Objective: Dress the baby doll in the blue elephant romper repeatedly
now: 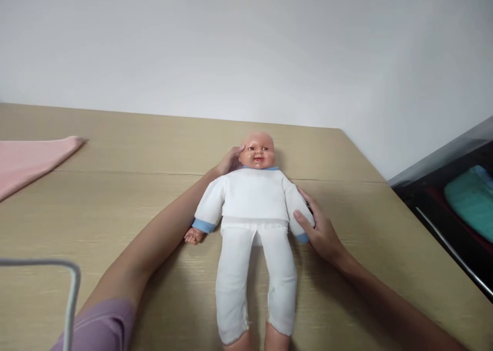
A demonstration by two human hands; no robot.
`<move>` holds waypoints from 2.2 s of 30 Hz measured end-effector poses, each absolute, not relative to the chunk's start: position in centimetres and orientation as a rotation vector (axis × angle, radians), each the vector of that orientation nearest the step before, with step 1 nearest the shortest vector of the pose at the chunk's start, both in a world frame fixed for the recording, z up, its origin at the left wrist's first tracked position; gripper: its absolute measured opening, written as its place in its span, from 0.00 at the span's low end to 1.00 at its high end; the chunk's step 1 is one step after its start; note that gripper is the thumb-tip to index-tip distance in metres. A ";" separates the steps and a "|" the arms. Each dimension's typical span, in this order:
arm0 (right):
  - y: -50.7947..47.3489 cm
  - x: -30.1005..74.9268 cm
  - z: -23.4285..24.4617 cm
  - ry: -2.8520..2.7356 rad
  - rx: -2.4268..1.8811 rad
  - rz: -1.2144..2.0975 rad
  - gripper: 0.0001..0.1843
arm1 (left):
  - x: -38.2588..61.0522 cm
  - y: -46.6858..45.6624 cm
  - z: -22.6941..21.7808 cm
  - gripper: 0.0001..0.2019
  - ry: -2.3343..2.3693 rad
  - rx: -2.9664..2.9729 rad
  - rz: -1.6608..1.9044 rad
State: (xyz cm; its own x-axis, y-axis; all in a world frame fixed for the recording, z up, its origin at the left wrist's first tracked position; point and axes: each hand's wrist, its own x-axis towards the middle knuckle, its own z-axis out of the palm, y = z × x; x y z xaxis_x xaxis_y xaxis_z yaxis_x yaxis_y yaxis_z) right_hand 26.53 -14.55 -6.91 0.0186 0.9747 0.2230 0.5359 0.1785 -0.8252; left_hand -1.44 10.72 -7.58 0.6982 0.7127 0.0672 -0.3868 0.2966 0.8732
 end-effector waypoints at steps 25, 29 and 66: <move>-15.0 26.2 -7.1 -1.647 -1.490 0.525 0.31 | -0.7 9.7 -7.0 0.26 0.480 0.961 0.831; -15.0 26.1 -7.1 -1.645 -1.490 0.531 0.32 | -0.6 9.6 -6.8 0.26 0.465 0.964 0.885; -14.8 26.5 -7.4 -1.704 -1.496 0.486 0.31 | 0.0 8.4 -5.0 0.22 0.561 1.039 0.914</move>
